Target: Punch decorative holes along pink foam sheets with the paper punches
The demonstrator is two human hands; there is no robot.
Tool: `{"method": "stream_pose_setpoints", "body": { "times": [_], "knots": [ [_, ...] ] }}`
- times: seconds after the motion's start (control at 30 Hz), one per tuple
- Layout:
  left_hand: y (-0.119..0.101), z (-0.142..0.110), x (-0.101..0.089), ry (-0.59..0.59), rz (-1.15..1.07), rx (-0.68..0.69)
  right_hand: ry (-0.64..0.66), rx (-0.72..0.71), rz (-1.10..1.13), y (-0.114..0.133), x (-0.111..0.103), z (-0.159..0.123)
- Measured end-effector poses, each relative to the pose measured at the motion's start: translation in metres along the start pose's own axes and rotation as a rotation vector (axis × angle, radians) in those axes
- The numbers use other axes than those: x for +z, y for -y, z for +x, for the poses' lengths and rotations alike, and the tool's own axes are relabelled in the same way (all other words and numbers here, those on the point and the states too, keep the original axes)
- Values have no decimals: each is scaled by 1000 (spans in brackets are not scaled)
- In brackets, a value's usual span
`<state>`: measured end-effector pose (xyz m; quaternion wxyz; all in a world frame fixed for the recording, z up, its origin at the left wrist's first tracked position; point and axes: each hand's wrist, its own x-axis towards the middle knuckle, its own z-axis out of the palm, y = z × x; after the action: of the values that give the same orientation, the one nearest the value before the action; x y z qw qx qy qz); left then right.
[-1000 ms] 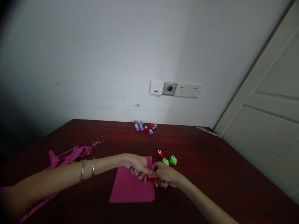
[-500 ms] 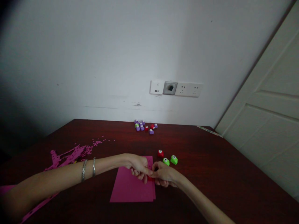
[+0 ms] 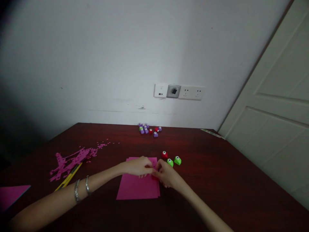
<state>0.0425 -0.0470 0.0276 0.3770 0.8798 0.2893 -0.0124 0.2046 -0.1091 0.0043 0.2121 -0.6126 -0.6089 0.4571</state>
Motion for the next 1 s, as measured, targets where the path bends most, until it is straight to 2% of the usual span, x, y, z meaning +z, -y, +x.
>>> {"method": "stream_pose_setpoints", "body": {
  "times": [0.07,0.13,0.2,0.27,0.37,0.43,0.73,0.87,1.0],
  "knots": [
    [1,-9,0,-174,130,109,-92,-51,-7,-2,4,-2],
    [5,-17,3,-250,202,170,-185,-118,-35,-7,7,-5],
    [10,-24,8,-219,223,182,-263,-187,-62,-13,10,-6],
    [15,-29,14,-134,251,184,-309,-218,-61,-20,13,-5],
    [20,-32,22,-14,306,189,-323,-203,-36,-28,14,-4],
    [22,-32,24,24,330,184,-316,-201,-42,-30,13,-4],
    [28,-28,27,52,369,192,-299,-277,-188,-20,12,-18],
    [32,-26,28,57,375,187,-288,-264,-187,-17,4,-22],
    [33,-27,29,48,364,189,-193,-259,-202,-13,-9,-26]
  ]
}}
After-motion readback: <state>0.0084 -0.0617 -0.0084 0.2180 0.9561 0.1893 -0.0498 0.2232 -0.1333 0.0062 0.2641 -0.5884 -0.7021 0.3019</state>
